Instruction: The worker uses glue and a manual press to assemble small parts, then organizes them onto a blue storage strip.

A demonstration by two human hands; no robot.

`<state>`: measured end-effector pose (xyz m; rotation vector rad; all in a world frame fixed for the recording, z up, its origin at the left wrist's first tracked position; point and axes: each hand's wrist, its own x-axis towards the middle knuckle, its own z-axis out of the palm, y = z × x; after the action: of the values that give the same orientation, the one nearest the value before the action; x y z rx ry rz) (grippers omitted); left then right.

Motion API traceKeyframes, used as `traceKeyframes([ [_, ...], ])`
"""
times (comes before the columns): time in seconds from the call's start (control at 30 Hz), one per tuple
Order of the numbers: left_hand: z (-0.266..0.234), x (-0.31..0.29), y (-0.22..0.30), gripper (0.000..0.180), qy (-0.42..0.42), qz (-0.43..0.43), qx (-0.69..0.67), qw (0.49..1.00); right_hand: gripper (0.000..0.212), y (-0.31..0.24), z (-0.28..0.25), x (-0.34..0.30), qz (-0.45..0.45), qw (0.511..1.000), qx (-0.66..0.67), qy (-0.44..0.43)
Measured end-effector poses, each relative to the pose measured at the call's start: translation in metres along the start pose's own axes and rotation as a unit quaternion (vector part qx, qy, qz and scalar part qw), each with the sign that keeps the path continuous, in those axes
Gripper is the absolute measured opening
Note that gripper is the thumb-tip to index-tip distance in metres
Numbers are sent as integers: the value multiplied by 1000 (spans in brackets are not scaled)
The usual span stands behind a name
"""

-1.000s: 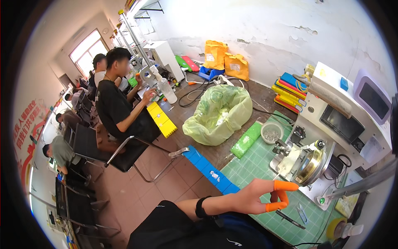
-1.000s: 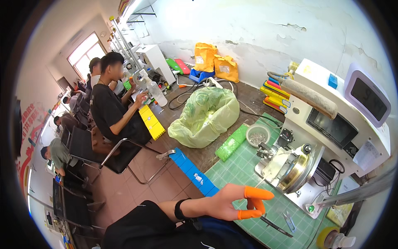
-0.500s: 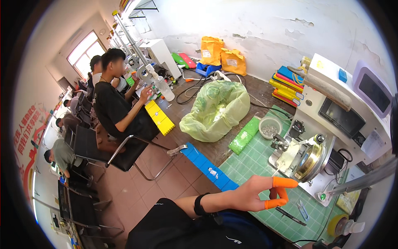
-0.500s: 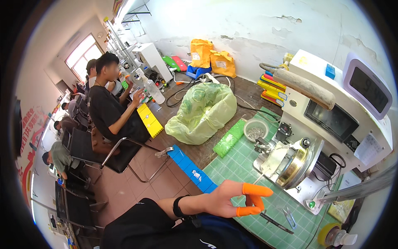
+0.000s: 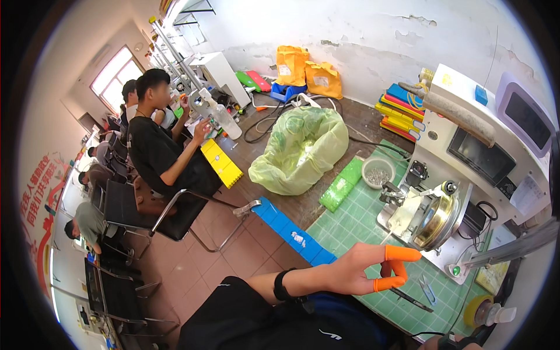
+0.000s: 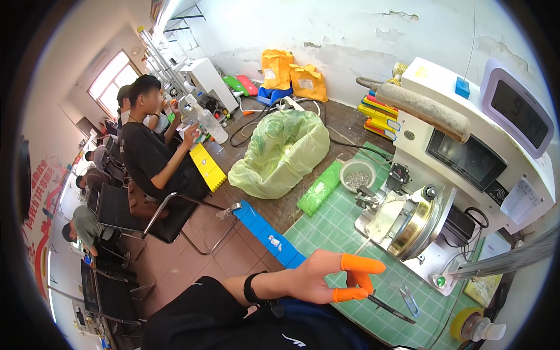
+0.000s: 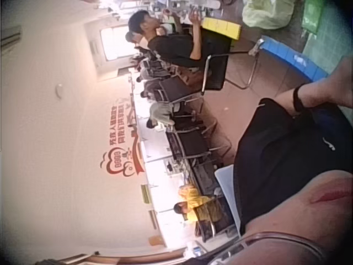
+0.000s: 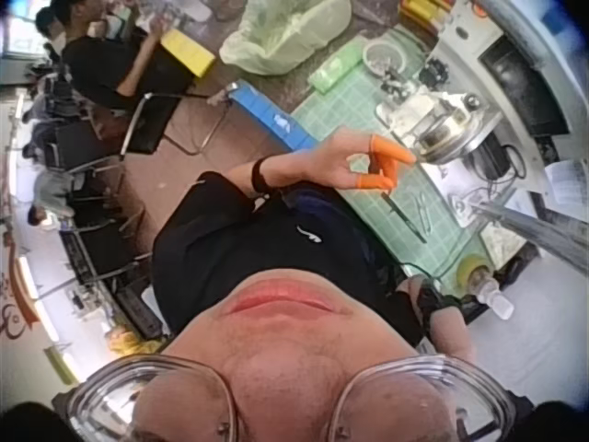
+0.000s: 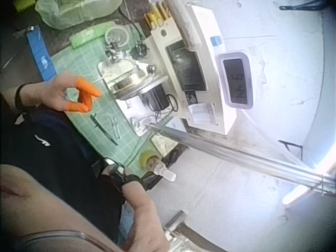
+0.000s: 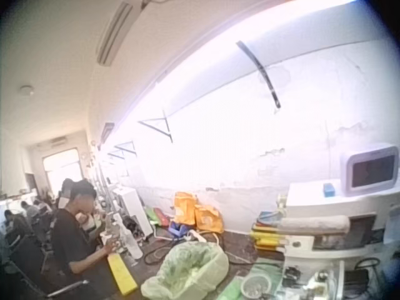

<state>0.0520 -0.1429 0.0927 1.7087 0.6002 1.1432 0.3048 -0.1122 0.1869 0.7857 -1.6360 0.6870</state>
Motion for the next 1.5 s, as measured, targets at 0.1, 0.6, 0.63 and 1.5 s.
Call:
traceKeyframes([
  [0.1,-2,2,-1,51,1,3,-3,1000,44,14,-4,0,9,999,37,-10],
  [0.6,-3,-6,-1,52,-4,-19,59,998,43,-35,-5,15,171,983,55,-47],
  [0.63,-6,-13,-5,51,17,-22,48,998,43,-53,-2,17,205,977,31,-42],
  [1.5,25,30,21,50,-20,75,-45,996,46,-37,63,-9,535,700,-468,70],
])
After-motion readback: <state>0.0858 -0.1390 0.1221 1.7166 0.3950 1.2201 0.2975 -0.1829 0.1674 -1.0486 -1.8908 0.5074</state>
